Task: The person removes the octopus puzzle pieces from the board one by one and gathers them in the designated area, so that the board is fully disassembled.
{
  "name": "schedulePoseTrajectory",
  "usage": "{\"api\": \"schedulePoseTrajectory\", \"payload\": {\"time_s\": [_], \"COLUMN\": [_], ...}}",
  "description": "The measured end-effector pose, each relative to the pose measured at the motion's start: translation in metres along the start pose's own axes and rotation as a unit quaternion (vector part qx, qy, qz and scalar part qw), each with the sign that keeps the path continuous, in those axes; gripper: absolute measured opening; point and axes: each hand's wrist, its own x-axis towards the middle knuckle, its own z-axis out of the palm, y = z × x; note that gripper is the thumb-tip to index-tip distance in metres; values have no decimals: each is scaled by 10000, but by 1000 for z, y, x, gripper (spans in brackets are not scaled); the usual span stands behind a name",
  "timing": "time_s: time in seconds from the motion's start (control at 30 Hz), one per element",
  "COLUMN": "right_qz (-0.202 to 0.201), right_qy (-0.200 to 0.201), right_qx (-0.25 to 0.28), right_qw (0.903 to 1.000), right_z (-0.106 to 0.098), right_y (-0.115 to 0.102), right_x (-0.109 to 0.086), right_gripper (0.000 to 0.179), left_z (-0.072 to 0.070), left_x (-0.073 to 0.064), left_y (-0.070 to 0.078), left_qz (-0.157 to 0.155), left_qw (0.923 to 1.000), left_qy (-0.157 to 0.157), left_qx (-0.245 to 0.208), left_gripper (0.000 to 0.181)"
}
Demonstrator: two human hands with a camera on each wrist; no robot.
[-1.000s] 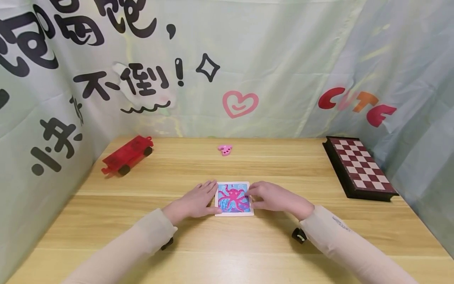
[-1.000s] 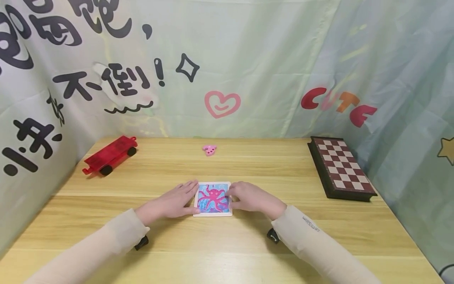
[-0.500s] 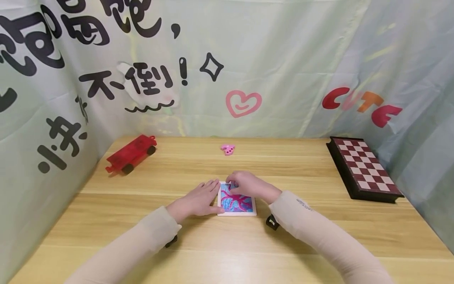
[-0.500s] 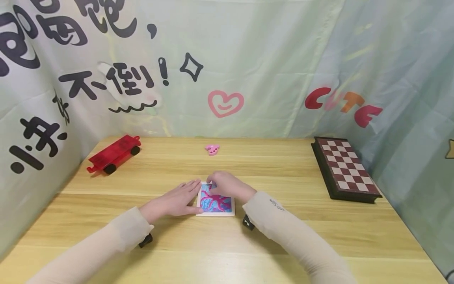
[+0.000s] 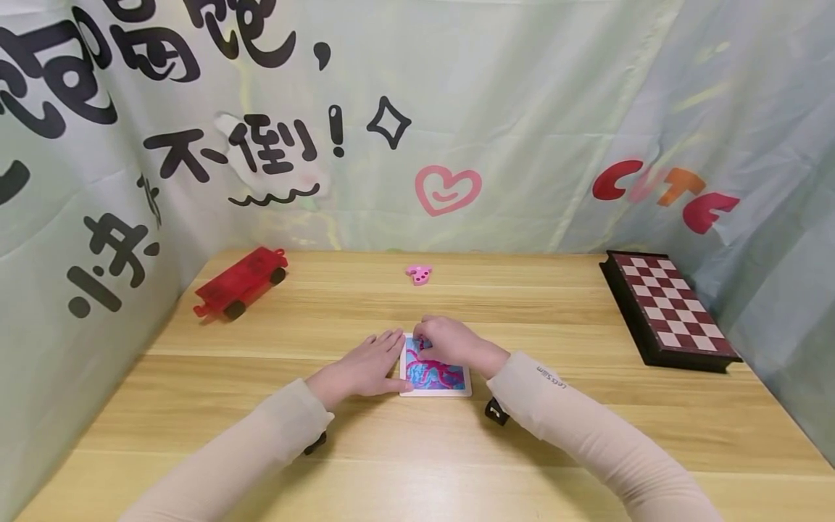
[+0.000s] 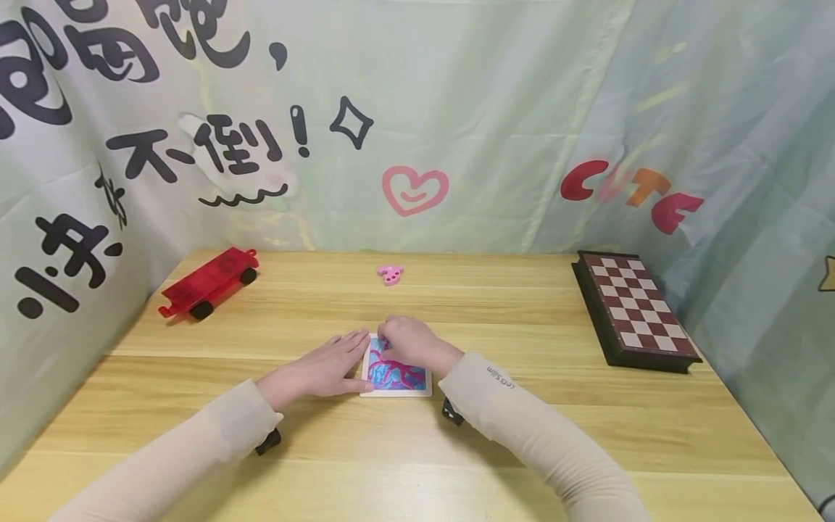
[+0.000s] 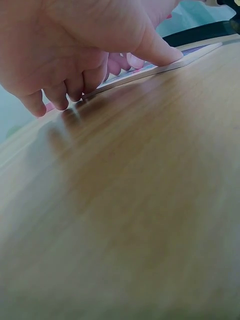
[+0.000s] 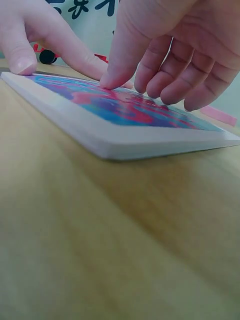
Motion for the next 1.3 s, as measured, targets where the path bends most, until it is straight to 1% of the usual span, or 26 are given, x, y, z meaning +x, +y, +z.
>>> {"api": "schedulePoseTrajectory", "payload": {"time_s": [0.3,0.43,0.57,0.7,0.83,0.93,1.0,1.2,1.3], "right_qz": [311,426,423,391,482,646,735,996,1183], "right_qy": [-9,108,281,292,291,292,291,213,293], "right_qx": [594,1154,1851,2403,2674,2841,3000,3602,3779], "right_qw": [9977,9923,9814,9695,9619,9562,9507,9273,9178], "right_z": [1,2,2,1,1,1,0,-9,-16], "right_y": [5,9,14,19,22,24,25,32,40], "right_x": [3,5,6,6,6,5,5,2,-1], "right_gripper": [27,19,8,5,1,4,4,7,9], "left_z": [1,1,1,1,0,-1,0,0,0], "left_x": [0,0,0,0,0,-1,-1,0,0], "left_y": [-1,-1,0,0,1,1,1,1,1], "left_qz": [18,8,17,39,16,-5,1,-5,-17], "left_qw": [10000,10000,10000,10000,10000,10000,10000,9999,9999], "left_qy": [-24,-28,-34,-10,-16,-47,-44,-68,-77], "left_qx": [1,48,69,54,87,82,67,104,128], "left_gripper": [86,87,87,86,86,86,86,87,87]}}
